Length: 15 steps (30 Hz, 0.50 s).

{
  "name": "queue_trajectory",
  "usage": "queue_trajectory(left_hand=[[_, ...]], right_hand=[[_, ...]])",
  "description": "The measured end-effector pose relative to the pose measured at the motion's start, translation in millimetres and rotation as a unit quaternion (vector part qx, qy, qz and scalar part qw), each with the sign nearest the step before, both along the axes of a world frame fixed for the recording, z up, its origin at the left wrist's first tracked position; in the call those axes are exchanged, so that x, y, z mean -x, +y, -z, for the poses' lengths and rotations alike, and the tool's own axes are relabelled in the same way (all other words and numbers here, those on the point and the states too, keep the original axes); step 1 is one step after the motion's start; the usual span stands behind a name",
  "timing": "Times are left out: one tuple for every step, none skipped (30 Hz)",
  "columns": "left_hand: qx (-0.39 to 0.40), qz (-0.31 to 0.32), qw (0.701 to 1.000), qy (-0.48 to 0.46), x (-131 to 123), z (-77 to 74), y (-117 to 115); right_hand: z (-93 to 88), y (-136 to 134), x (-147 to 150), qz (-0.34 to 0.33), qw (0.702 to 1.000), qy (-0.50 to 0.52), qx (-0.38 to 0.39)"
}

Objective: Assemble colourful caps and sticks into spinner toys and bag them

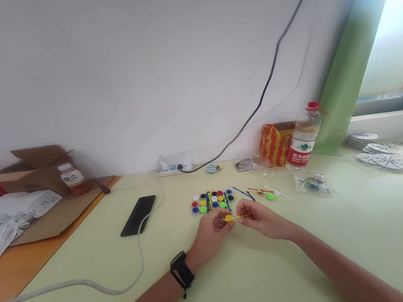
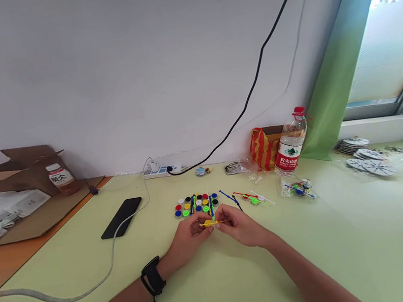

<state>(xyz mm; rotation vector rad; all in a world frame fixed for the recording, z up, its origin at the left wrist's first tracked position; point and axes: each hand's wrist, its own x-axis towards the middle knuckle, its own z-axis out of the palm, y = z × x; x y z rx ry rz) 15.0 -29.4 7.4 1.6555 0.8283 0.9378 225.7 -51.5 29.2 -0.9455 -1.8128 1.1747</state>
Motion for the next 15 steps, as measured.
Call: queue_trajectory(left_hand=[[0.005,-0.001,1.000,-0.008,-0.6,-1.6,-0.4],[0.009,-0.001,1.000,-0.015,-1.1,-3.5,-1.0],[0.011,0.000,1.000,-0.021,-1.6,-5.5,-1.8],[0.012,0.002,1.000,-0.025,-2.0,-7.4,-2.7],[0.011,0.003,1.000,-0.028,-2.4,-9.1,-3.5],[0.008,0.004,1.000,-0.029,-2.8,-10.5,-4.2],[0.003,0.004,1.000,-0.029,-3.0,-11.5,-4.8],[0.000,0.004,1.000,-0.028,-3.1,-12.1,-5.2],[-0.002,0.004,1.000,-0.027,-3.1,-12.3,-5.4],[-0.003,0.006,1.000,-0.027,-2.9,-12.4,-5.4],[-0.002,0.008,1.000,-0.028,-2.7,-12.3,-5.3],[0.000,0.008,1.000,-0.030,-2.4,-12.0,-5.0],[0.002,0.008,0.999,-0.032,-2.1,-11.8,-4.7],[0.003,0.006,0.999,-0.032,-1.8,-11.5,-4.3],[0.002,0.005,0.999,-0.033,-1.5,-11.3,-3.9]], right_hand=[[0.0,-0.9,2.8,0.001,1.000,0.001,-0.002],[0.2,-1.6,5.3,0.006,1.000,-0.003,-0.005],[0.7,-2.2,7.6,0.015,1.000,-0.011,-0.008],[1.5,-2.6,9.5,0.024,0.999,-0.020,-0.015],[2.6,-2.9,11.0,0.033,0.999,-0.027,-0.023],[4.1,-3.1,12.2,0.038,0.998,-0.032,-0.032],[5.7,-3.2,13.1,0.042,0.998,-0.033,-0.042],[7.3,-3.3,13.7,0.046,0.997,-0.033,-0.051],[8.7,-3.3,14.1,0.050,0.997,-0.033,-0.058],[9.7,-3.3,14.3,0.055,0.996,-0.032,-0.061],[10.3,-3.4,14.4,0.060,0.996,-0.031,-0.063],[10.5,-3.5,14.4,0.063,0.996,-0.030,-0.063],[10.2,-3.7,14.3,0.064,0.996,-0.030,-0.063],[9.6,-3.8,14.2,0.063,0.995,-0.030,-0.064],[8.8,-4.0,13.9,0.063,0.995,-0.032,-0.067]])
